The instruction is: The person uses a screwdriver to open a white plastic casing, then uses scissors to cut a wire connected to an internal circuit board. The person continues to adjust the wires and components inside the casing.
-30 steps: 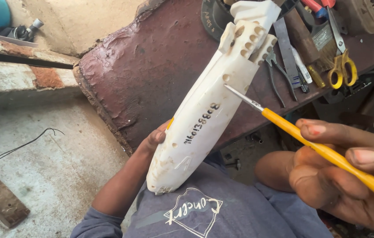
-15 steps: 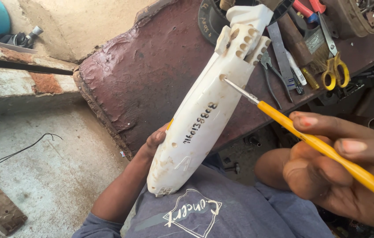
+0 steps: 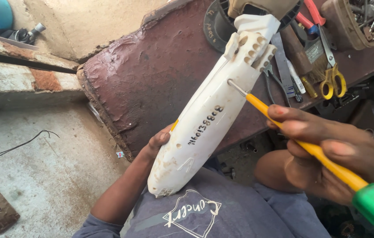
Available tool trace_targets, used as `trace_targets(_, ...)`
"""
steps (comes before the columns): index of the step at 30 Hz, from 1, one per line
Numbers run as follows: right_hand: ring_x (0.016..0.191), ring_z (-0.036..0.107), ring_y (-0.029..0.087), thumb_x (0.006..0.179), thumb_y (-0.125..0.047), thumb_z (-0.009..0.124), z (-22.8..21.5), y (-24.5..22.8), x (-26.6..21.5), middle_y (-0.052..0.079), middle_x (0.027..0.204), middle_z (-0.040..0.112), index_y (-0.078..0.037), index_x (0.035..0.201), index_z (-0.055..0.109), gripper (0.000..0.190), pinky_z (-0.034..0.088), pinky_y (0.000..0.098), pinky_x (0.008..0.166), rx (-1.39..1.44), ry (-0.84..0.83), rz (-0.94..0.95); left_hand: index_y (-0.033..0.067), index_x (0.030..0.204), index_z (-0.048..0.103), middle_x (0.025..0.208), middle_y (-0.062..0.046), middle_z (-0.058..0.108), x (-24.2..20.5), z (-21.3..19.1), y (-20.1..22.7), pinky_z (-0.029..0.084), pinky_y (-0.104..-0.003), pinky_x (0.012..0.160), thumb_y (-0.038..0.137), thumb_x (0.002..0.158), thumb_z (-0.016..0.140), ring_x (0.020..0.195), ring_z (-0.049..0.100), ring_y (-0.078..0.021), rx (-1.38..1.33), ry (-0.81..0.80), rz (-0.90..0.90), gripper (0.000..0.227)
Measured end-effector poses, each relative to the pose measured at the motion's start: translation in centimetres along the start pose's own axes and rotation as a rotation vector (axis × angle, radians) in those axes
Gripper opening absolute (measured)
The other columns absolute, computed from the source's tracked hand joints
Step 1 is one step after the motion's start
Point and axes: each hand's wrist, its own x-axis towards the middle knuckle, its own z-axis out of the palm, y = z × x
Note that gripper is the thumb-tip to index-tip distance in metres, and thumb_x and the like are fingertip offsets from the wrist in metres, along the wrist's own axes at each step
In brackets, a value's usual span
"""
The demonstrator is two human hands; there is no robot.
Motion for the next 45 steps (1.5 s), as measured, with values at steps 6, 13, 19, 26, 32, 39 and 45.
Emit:
trace_targets(6, 0.121, 0.067, 0.029, 0.092, -0.008, 0.078, 1.9, -0.2, 3.7, 0.012, 0.135, 0.053, -0.007, 0.142, 0.044, 0.060, 0.060, 0.0401, 0.102, -0.237, 0.289, -0.259, -0.0047, 0.158, 0.034, 0.144, -0.026, 0.055, -0.2, -0.4, -0.1, 0.055, -0.047, 0.107, 0.058, 0.074, 0.082, 0.128, 0.062, -0.0336, 0.072, 0.044, 0.011, 0.116)
trace_targets(13, 0.114, 0.073, 0.032, 0.099, 0.000, 0.064, 2.2, 1.4, -2.2, 0.011, 0.128, 0.067, -0.001, 0.132, 0.040, 0.041, 0.062, 0.0423, 0.098, -0.292, 0.330, -0.137, 0.0002, 0.160, 0.031, 0.146, -0.023, 0.053, 0.0, 0.6, 0.5, 0.052, -0.046, 0.109, 0.060, 0.072, 0.082, 0.131, 0.058, -0.0323, 0.072, 0.032, -0.003, 0.119)
trace_targets(19, 0.098, 0.075, 0.025, 0.101, -0.027, 0.054, 5.5, 3.5, -5.7, 0.013, 0.115, 0.072, -0.005, 0.122, 0.059, 0.031, 0.063, 0.0355, 0.085, -0.201, 0.916, -0.306, -0.0041, 0.161, 0.032, 0.146, -0.025, 0.054, 0.3, 1.4, 1.1, 0.052, -0.047, 0.111, 0.059, 0.078, 0.081, 0.132, 0.059, -0.0330, 0.121, 0.010, 0.029, 0.115)
trace_targets(26, 0.097, 0.074, 0.032, 0.076, -0.003, 0.076, 3.3, -5.1, -5.4, 0.010, 0.111, 0.070, -0.016, 0.124, 0.051, 0.056, 0.062, 0.0457, 0.080, -0.187, 0.220, 0.267, 0.0030, 0.158, 0.035, 0.143, -0.019, 0.055, 0.9, 2.1, 0.9, 0.050, -0.045, 0.111, 0.056, 0.077, 0.082, 0.129, 0.059, -0.0280, 0.067, -0.040, 0.082, 0.107)
trace_targets(32, 0.106, 0.077, 0.031, 0.084, 0.008, 0.073, 7.1, -3.2, -4.1, 0.008, 0.115, 0.069, -0.017, 0.149, 0.035, 0.079, 0.066, 0.0448, 0.085, -0.093, 0.257, -0.152, -0.0012, 0.152, 0.039, 0.137, -0.019, 0.057, 0.0, 2.2, 0.3, 0.051, -0.043, 0.110, 0.059, 0.081, 0.080, 0.126, 0.059, -0.0272, 0.137, 0.081, 0.100, 0.102)
trace_targets(39, 0.099, 0.077, 0.035, 0.084, 0.008, 0.072, 9.6, -3.9, 0.0, 0.015, 0.106, 0.072, -0.009, 0.144, 0.044, 0.069, 0.069, 0.0464, 0.084, -0.067, 0.338, -0.354, 0.0027, 0.152, 0.040, 0.132, -0.017, 0.058, -0.1, 3.3, 0.3, 0.053, -0.041, 0.105, 0.062, 0.081, 0.073, 0.122, 0.062, -0.0252, 0.201, 0.109, 0.112, 0.098)
trace_targets(45, 0.092, 0.078, 0.037, 0.080, 0.013, 0.073, 13.1, -6.1, 1.6, 0.023, 0.098, 0.073, -0.003, 0.130, 0.053, 0.057, 0.069, 0.0445, 0.077, -0.204, 0.456, -0.276, 0.0026, 0.146, 0.045, 0.125, -0.016, 0.060, 0.0, 3.2, 0.2, 0.055, -0.039, 0.098, 0.059, 0.086, 0.069, 0.114, 0.063, -0.0251, 0.227, 0.115, 0.114, 0.086)
